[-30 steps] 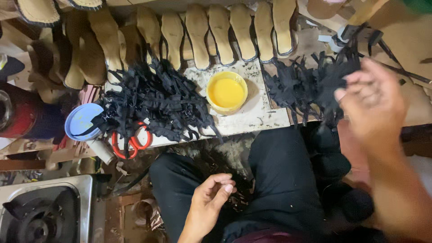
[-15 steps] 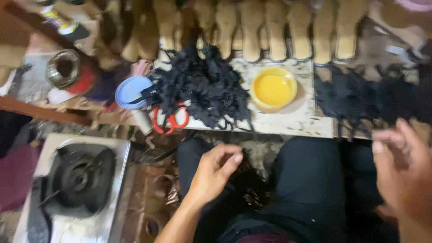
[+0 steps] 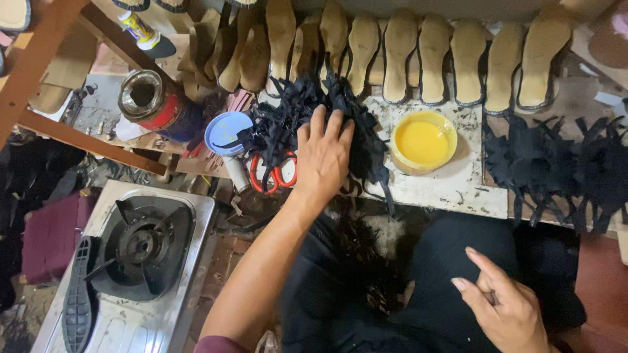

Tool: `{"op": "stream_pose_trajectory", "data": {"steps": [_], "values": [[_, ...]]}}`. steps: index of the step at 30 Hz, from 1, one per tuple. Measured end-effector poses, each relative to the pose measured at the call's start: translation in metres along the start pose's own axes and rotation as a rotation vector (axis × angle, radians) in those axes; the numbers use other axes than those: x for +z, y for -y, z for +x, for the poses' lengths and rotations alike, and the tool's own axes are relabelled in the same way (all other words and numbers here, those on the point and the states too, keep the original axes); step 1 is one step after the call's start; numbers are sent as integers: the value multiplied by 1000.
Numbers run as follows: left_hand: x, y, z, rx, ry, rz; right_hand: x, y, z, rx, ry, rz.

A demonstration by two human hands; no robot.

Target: The person sits at a workbench and works on black fabric shoe straps one at a time, dipping and coating them in a yellow pot of glue and placing the coated straps in a pile on the bench. They continue handling straps from the pile throughout the episode.

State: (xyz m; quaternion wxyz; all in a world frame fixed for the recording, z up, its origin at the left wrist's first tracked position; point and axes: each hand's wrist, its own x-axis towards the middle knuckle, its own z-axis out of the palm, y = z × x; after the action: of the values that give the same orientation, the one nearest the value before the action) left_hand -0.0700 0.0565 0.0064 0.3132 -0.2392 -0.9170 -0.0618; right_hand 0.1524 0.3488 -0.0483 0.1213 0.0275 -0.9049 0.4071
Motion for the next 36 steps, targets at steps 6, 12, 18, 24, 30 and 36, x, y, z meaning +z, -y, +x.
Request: {"op": "stream_pose_trajectory", "data": {"steps": [6, 12, 18, 24, 30, 36], "values": [[-8, 10, 10, -20, 76, -97, -2, 3, 0, 84, 43, -22], [-62, 0, -20, -509, -123, -940, 0, 6, 5, 76, 65, 5], [-89, -59, -72, -894, 15, -1352, 27, 19, 15, 143, 98, 377], [-100, -121, -115, -149, 42, -1169, 47, 26, 28, 395, 178, 935], [-93, -112, -132, -202, 52, -1179, 45, 36, 29, 356, 134, 717], [-55, -112, -140, -814, 253, -1462, 48, 58, 20, 83, 248, 364]]}}
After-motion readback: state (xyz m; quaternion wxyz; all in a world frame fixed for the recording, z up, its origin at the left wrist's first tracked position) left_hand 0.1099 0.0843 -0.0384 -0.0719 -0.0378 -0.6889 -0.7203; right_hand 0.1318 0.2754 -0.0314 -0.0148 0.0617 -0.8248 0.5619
